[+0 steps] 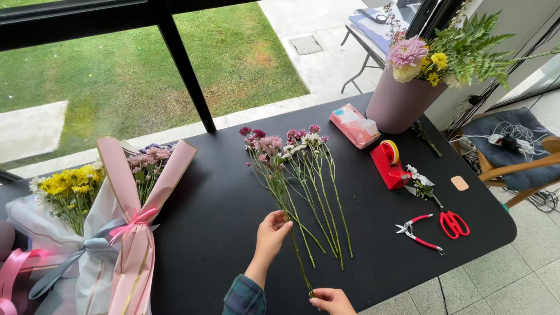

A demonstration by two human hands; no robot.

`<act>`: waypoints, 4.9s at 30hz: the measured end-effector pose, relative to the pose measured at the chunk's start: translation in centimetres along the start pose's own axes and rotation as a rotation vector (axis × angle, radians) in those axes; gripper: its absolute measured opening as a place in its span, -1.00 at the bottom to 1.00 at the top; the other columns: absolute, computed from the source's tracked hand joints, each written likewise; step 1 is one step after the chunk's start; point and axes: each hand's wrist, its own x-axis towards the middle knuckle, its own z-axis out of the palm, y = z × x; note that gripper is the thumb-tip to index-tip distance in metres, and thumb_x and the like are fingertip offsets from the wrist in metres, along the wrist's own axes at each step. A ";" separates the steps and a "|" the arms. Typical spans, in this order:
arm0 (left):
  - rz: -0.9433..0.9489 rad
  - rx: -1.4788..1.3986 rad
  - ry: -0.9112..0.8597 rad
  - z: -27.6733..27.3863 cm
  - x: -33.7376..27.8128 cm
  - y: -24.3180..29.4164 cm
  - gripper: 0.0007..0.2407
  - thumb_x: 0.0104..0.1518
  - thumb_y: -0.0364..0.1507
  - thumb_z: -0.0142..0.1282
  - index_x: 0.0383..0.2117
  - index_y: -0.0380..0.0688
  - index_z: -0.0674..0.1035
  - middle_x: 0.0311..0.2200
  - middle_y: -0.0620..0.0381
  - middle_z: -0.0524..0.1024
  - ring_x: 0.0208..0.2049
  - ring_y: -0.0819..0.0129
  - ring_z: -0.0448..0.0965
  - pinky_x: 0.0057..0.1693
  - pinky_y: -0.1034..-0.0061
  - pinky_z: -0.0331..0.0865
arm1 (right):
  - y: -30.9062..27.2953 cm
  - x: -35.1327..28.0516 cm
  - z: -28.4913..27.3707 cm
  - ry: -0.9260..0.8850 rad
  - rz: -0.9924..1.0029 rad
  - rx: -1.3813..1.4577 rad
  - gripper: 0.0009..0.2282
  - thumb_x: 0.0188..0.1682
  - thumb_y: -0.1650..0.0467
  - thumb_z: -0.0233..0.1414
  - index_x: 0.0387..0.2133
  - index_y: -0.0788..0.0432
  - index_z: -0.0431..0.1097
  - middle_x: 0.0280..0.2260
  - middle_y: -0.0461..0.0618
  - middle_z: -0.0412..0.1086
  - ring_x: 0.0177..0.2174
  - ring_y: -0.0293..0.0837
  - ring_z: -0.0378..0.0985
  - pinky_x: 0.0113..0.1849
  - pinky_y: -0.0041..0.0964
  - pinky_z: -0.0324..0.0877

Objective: The person cleans the stems of several flowers by hand using a white tissue, and then gathers the stems together.

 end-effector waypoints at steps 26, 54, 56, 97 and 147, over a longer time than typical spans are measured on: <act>-0.137 0.051 0.164 9.9 5.3 -6.7 -0.81 0.22 -0.51 0.08 -0.08 -0.09 0.64 -0.27 0.23 0.61 -0.36 0.53 0.65 -0.16 0.62 0.55 | -5.0 6.9 -6.1 0.135 0.244 0.113 -0.74 -0.20 0.72 0.37 -0.19 0.56 0.69 -0.41 0.33 0.67 -0.43 -0.06 0.62 -0.27 -0.36 0.47; -0.216 -0.091 0.004 10.4 3.9 -8.5 -0.87 0.33 -0.50 -0.12 -0.14 0.01 0.51 0.13 0.05 0.65 -0.04 0.34 0.76 -0.05 0.58 0.54 | -5.9 9.6 -8.1 0.130 0.160 0.046 -0.75 -0.13 0.67 0.29 -0.16 0.58 0.64 -0.35 0.43 0.69 -0.37 0.04 0.71 -0.15 -0.29 0.61; -0.224 -0.080 0.002 10.5 3.4 -8.6 -0.86 0.33 -0.49 -0.12 -0.13 0.03 0.51 0.13 0.08 0.65 -0.03 0.34 0.76 -0.06 0.59 0.54 | -6.0 9.7 -8.0 0.125 0.137 0.054 -0.75 -0.13 0.67 0.28 -0.15 0.59 0.63 -0.34 0.44 0.69 -0.35 0.06 0.72 -0.15 -0.25 0.63; -0.197 -0.092 -0.004 10.0 -2.2 -9.4 -0.82 0.35 -0.49 -0.21 -0.07 0.04 0.48 0.05 0.15 0.69 -0.06 0.38 0.76 0.08 0.51 0.50 | -11.2 8.0 -6.8 0.145 -0.057 -0.051 -0.72 -0.11 0.59 0.27 -0.11 0.46 0.63 -0.31 0.30 0.70 -0.41 -0.05 0.67 -0.21 -0.29 0.61; -0.177 -0.361 0.243 12.8 -0.6 -10.2 -0.74 0.34 -0.57 -0.07 0.11 -0.18 0.54 -0.10 0.05 0.48 -0.15 0.28 0.67 0.03 0.41 0.61 | -8.6 2.0 -8.7 -0.021 -0.247 -0.602 -0.79 -0.13 0.28 0.27 -0.22 -0.08 0.71 -0.36 -0.33 0.63 -0.36 -0.44 0.63 -0.23 -0.57 0.49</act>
